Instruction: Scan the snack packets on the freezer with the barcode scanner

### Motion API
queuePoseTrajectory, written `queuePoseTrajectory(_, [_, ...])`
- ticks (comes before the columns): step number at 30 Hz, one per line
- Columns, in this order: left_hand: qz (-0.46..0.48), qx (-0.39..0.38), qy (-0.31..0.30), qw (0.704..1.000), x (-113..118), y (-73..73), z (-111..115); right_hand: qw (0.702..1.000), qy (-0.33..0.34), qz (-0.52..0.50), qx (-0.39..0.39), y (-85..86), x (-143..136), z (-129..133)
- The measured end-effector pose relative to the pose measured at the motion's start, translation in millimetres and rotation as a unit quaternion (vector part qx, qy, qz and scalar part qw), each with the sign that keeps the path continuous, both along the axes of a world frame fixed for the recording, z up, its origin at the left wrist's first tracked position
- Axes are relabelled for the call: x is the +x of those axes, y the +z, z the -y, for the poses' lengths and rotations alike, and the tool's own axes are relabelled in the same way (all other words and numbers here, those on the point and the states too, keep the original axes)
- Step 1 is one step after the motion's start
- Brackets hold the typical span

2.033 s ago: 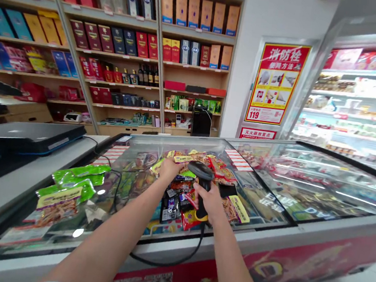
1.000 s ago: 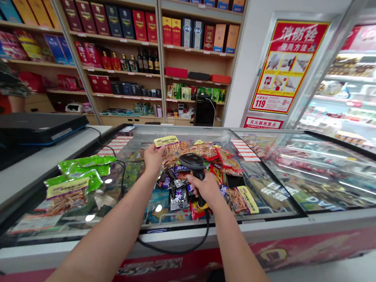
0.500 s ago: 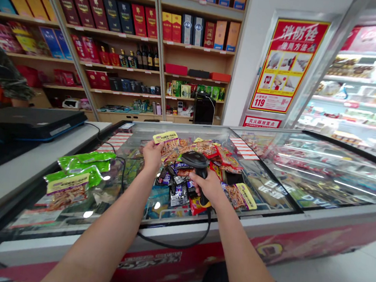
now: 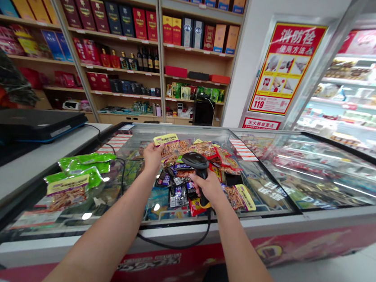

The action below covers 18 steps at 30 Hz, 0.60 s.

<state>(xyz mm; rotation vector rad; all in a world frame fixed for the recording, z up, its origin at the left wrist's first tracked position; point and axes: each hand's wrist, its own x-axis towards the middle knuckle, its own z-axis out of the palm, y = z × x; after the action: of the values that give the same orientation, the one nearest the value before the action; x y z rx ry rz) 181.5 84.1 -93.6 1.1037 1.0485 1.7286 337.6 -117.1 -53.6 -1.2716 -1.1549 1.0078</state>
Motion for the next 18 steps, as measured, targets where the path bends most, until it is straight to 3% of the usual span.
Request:
queuePoseTrajectory(6, [-0.002, -0.004, 0.010, 1.000, -1.8, 2.3, 5.0, 1.000, -0.001, -0.001, -0.012, 0.0, -4.5, -0.5])
queuePoseTrajectory(11, [-0.030, -0.013, 0.025, 0.999, -14.2, 13.9, 14.4, 1.000, -0.008, 0.000, -0.011, -5.5, -14.3, -6.2])
queuePoseTrajectory(14, [-0.068, -0.009, 0.052, 0.996, -36.5, 23.3, 19.6, 1.000, 0.004, -0.014, -0.003, -6.2, -25.3, -8.8])
queuePoseTrajectory(18, [-0.107, -0.009, 0.107, 0.988, -85.8, 30.2, 28.8, 0.999, 0.039, -0.025, 0.006, -4.7, -43.6, -11.3])
